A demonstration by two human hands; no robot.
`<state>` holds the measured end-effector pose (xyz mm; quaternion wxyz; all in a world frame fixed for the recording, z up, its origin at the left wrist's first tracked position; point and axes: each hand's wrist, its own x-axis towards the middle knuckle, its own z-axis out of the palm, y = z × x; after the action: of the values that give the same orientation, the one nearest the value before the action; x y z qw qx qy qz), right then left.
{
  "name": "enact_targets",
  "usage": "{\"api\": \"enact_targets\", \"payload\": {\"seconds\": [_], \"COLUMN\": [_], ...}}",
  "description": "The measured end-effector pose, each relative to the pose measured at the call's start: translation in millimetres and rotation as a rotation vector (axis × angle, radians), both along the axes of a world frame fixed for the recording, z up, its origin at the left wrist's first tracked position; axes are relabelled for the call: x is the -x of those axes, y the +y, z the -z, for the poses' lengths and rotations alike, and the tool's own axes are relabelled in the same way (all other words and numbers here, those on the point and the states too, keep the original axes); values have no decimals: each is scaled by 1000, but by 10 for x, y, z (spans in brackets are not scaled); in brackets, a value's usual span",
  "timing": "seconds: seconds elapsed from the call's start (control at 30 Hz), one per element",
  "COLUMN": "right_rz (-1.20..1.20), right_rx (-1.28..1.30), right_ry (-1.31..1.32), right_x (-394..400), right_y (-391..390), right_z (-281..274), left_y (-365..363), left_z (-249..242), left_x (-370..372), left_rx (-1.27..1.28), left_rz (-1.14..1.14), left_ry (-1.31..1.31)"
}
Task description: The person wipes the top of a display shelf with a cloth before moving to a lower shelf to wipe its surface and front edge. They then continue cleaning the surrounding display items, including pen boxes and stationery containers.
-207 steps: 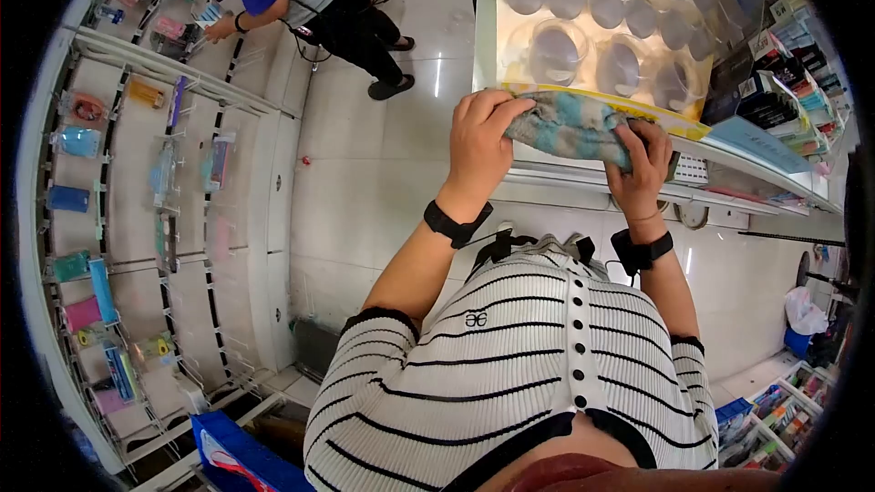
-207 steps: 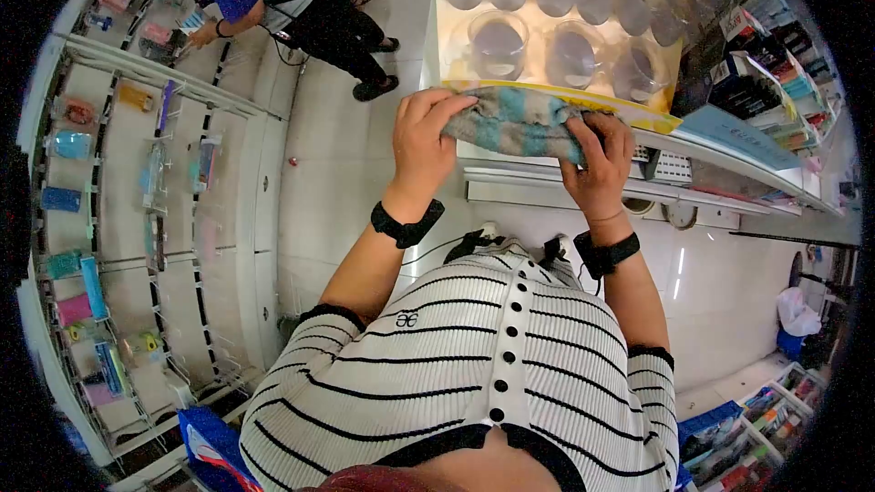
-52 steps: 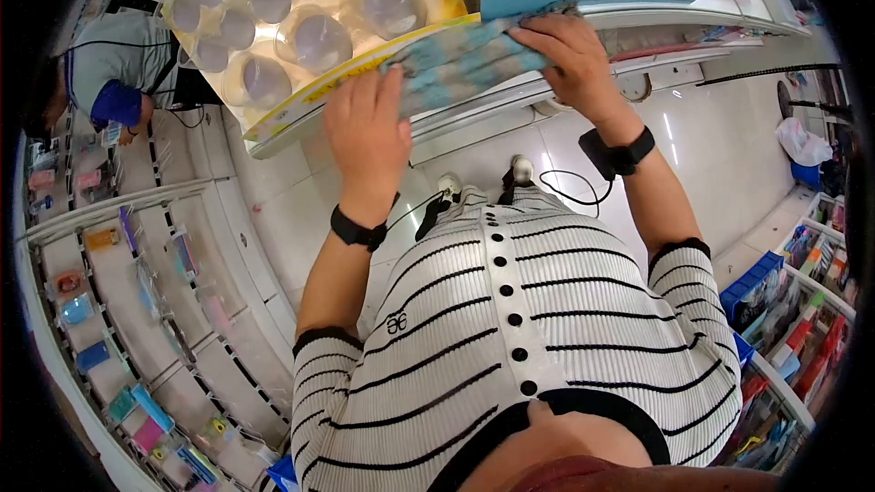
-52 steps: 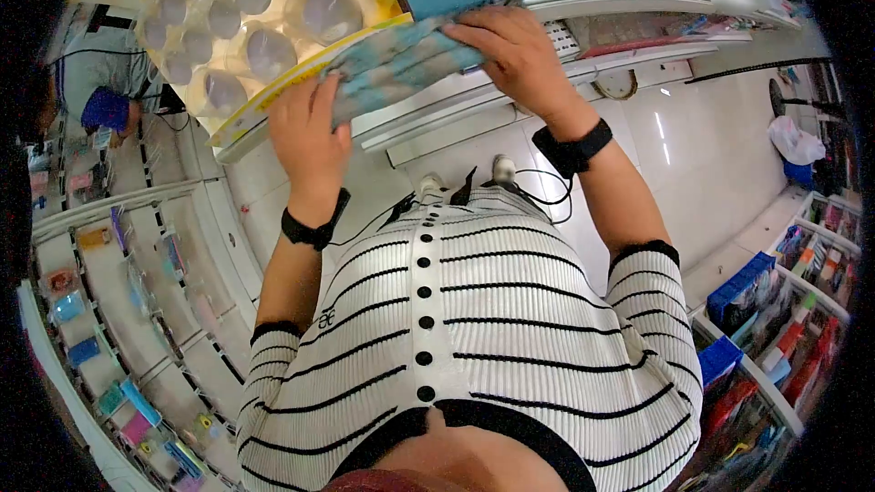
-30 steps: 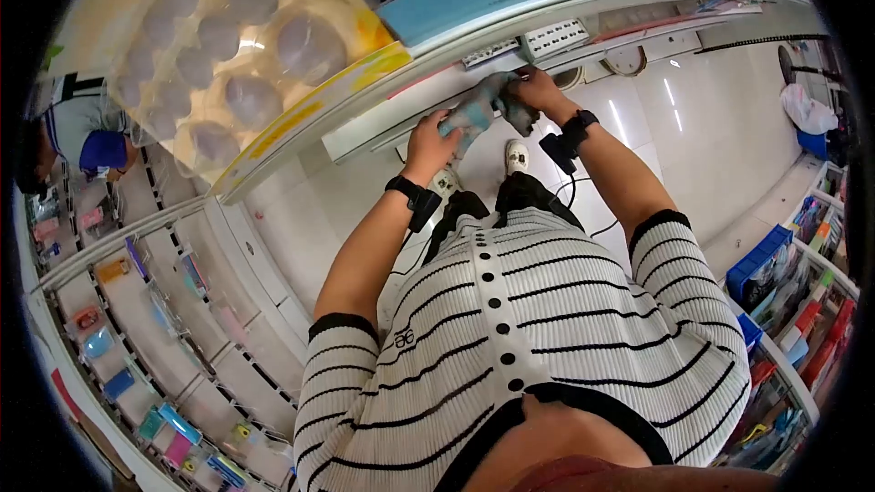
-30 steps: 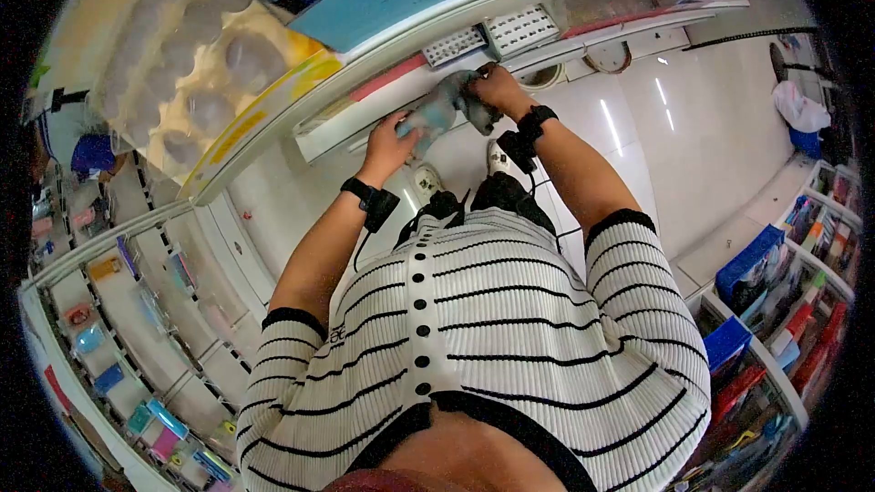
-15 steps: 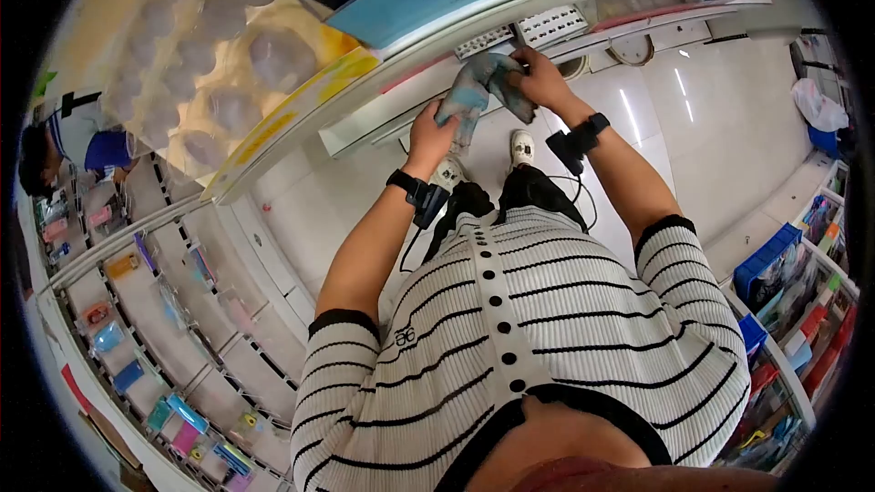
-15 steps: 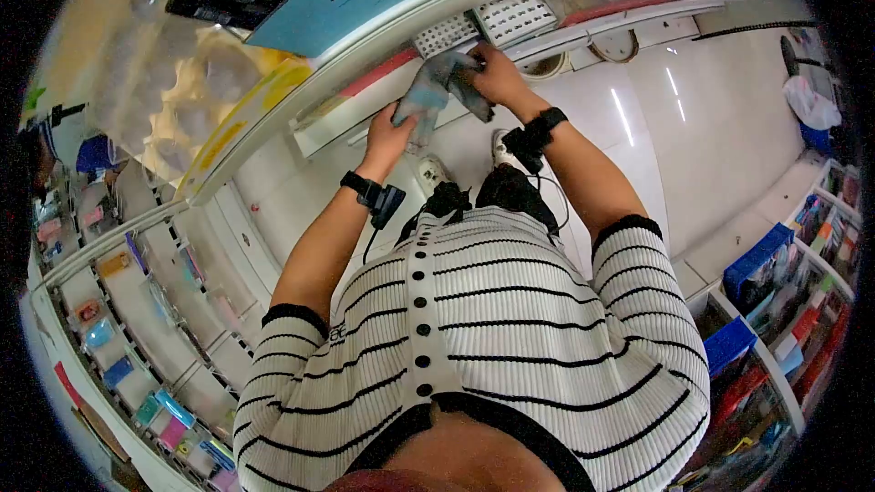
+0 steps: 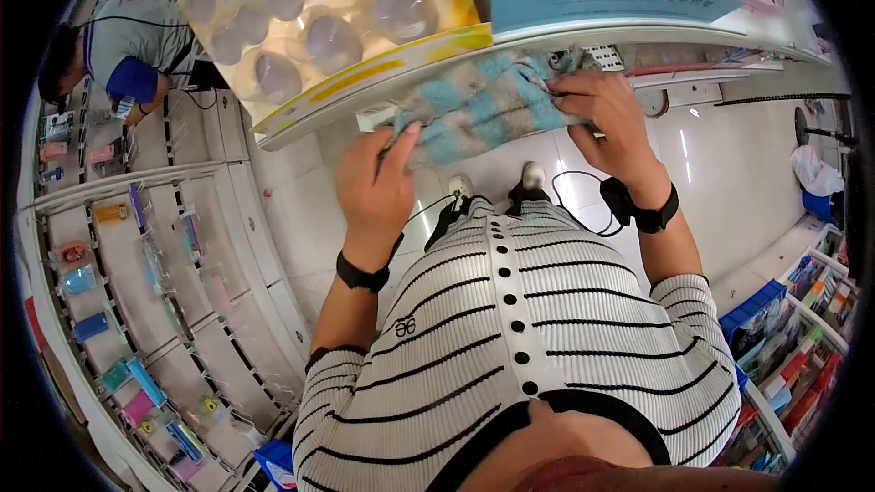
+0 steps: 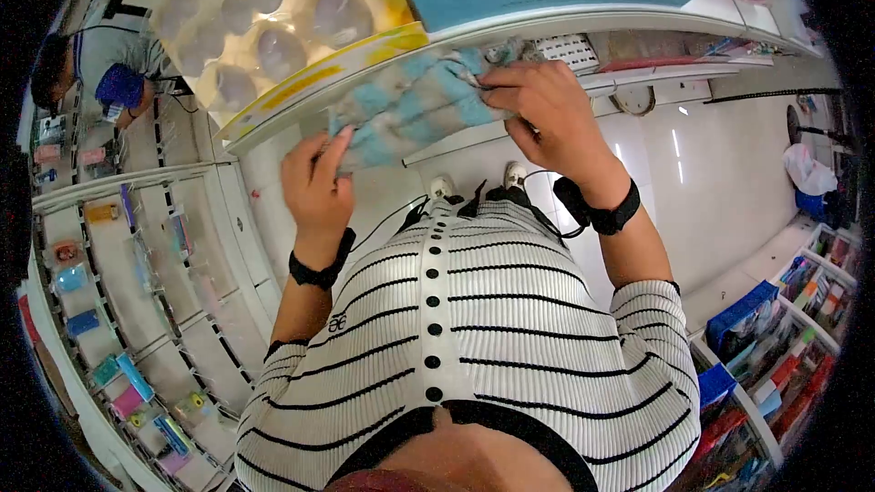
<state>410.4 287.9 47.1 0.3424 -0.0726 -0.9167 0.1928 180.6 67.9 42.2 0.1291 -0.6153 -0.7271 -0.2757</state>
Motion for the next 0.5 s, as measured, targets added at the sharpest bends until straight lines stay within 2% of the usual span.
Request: {"api": "enact_targets", "payload": {"seconds": [0.17,0.23,0.33,0.43,0.5], "right_rz": [11,39,73,98,84], "right_rx": [-189,-275,-244,-199,-132], "right_ry": [66,47,-43,-1,26], "right_x": [533,761,1040,1115,1124], "right_y": [-122,-188,-323,-420,-379], "right_z": [-147,-141,-15,56,86], "left_y": [-105,-105,-147,-183,-192], "left_z": [-214,-277,-239,-58,26], "left_x": [312,381,591,716,788], "left_rx": [-198,-203,-81,0,-31], "left_rz": [-173,-346,-379,-395,-360], "left_ry": [188,276,278,247,209]}}
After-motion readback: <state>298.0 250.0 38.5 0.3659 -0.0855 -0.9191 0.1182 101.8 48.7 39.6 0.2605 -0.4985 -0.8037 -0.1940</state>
